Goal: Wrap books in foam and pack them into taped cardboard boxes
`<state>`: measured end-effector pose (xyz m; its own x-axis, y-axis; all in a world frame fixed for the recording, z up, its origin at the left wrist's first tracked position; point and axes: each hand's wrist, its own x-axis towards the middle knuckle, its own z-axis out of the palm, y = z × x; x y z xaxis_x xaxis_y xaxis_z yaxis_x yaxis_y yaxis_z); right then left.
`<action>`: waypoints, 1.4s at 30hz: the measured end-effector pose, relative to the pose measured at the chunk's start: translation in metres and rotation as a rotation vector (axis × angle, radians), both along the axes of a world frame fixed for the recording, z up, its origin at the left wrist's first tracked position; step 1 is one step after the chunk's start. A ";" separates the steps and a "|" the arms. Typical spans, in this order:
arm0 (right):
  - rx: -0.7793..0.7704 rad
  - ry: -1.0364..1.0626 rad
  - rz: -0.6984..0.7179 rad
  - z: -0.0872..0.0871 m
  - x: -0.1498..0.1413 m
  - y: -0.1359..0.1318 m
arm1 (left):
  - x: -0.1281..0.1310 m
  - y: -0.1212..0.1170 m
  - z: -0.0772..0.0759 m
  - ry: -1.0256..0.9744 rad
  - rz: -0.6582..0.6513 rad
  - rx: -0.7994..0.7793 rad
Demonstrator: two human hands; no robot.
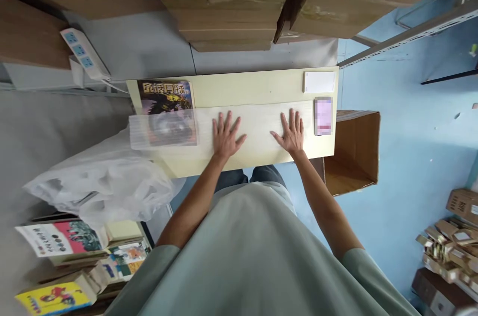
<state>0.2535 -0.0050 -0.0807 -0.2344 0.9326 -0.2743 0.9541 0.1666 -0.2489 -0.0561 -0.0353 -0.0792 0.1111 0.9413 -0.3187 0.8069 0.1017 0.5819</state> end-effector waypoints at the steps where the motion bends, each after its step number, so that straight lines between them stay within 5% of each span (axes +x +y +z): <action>1: -0.004 0.004 0.001 0.000 0.006 0.001 | -0.005 -0.001 -0.002 0.006 0.024 0.005; 8: -0.035 0.062 0.009 0.005 0.022 0.007 | -0.010 -0.004 -0.005 0.005 0.083 0.011; 14: -0.073 0.139 0.085 0.018 -0.032 0.009 | -0.002 -0.011 -0.001 -0.007 0.124 0.058; 18: -0.074 0.142 0.162 0.008 -0.077 0.009 | 0.005 -0.015 -0.004 0.014 0.149 0.034; 22: -0.023 0.106 0.159 -0.004 -0.082 0.007 | 0.009 -0.015 -0.003 0.019 0.120 0.047; 26: 0.015 0.088 0.154 0.004 -0.077 0.004 | 0.001 -0.015 0.011 -0.043 0.091 0.085; 30: 0.043 0.149 0.171 0.021 -0.117 -0.007 | -0.057 -0.016 0.027 -0.094 0.219 0.202; 37: -0.139 0.314 0.083 0.032 -0.275 -0.037 | -0.223 0.016 0.025 -0.080 0.528 0.215; 42: -0.228 0.166 0.034 0.032 -0.318 -0.042 | -0.253 0.059 0.009 -0.081 0.647 0.077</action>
